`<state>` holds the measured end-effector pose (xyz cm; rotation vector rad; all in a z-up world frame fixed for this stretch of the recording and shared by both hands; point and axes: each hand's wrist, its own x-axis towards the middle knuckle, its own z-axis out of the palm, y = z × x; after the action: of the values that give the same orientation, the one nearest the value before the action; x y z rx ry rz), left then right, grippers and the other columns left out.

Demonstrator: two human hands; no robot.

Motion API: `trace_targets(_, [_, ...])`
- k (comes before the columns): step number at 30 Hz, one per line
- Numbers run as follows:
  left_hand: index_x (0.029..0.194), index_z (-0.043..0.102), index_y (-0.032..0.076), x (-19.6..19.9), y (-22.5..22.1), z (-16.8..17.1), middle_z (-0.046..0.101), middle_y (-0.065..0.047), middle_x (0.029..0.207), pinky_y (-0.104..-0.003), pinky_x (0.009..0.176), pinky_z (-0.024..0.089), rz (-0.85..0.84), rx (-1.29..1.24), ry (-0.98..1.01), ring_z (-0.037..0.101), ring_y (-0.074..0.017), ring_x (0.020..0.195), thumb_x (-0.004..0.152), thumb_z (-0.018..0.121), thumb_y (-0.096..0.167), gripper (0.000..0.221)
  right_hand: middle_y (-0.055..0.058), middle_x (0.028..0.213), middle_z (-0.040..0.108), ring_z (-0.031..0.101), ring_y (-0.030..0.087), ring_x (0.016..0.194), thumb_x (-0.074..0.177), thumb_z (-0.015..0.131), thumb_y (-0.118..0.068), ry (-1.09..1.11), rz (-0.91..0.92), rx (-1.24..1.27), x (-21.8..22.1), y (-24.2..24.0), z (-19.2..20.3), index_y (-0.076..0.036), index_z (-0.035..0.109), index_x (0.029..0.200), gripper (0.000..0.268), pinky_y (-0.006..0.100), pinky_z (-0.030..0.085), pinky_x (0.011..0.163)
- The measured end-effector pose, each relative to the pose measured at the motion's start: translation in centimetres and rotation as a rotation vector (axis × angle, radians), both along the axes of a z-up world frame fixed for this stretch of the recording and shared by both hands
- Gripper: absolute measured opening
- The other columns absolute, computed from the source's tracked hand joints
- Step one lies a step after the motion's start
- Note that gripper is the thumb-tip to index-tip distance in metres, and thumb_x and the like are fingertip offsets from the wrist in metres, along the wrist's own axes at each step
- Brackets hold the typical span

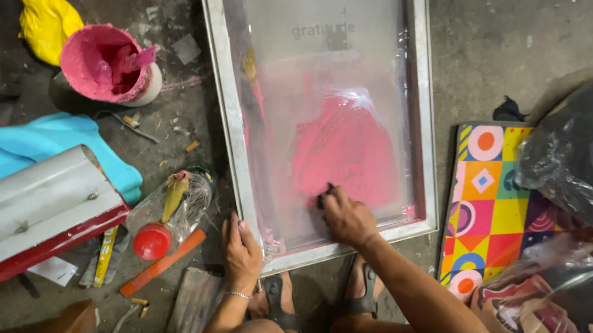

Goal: The person is cleaning pink ink off a screen printing frame using a cloth and a cleaning solution.

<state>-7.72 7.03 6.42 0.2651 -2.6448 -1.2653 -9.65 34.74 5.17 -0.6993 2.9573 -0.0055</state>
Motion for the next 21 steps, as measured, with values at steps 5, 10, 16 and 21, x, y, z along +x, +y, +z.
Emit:
trace_targets(5, [0.127, 0.068, -0.008, 0.0, 0.0, -0.4, 0.066, -0.028, 0.102, -0.046, 0.075, 0.055, 0.011, -0.001, 0.036, 0.068, -0.0467, 0.089, 0.107, 0.051, 0.015, 0.034, 0.006, 0.096, 0.06, 0.076, 0.035, 0.065, 0.098, 0.048, -0.032, -0.184, -0.433, 0.295, 1.5, 9.2, -0.8, -0.02, 0.051, 0.115, 0.021, 0.05, 0.061, 0.056])
trace_targets(10, [0.135, 0.057, -0.014, 0.9, 0.1, -1.8, 0.062, -0.037, 0.128, -0.051, 0.105, 0.047, -0.001, 0.038, -0.084, 0.06, -0.0499, 0.12, 0.11, 0.041, 0.025, 0.049, 0.021, 0.114, 0.05, 0.064, 0.057, 0.08, 0.103, 0.037, -0.031, -0.23, -0.917, 0.002, 1.7, 12.3, -0.5, -0.01, 0.047, 0.11, 0.024, 0.072, 0.042, 0.063])
trace_targets(16, [0.138, 0.057, -0.012, 1.8, 0.3, -2.8, 0.061, -0.038, 0.132, -0.052, 0.109, 0.045, 0.0, -0.003, -0.121, 0.058, -0.0502, 0.124, 0.11, 0.042, 0.025, 0.049, 0.018, 0.125, 0.064, 0.069, 0.049, 0.077, 0.102, 0.034, -0.028, -0.555, -0.702, -0.173, -2.8, -4.0, 1.7, -0.019, 0.039, 0.147, 0.046, 0.063, 0.052, 0.065])
trace_targets(21, [0.138, 0.056, -0.013, 2.0, 0.2, -3.2, 0.06, -0.038, 0.131, -0.05, 0.109, 0.045, -0.009, -0.036, -0.09, 0.058, -0.0502, 0.122, 0.109, 0.044, 0.023, 0.047, 0.01, 0.098, 0.055, 0.064, 0.03, 0.063, 0.096, 0.055, -0.022, -0.086, -0.133, -0.196, -3.8, -12.0, 1.6, -0.016, 0.056, 0.103, 0.01, 0.043, 0.052, 0.046])
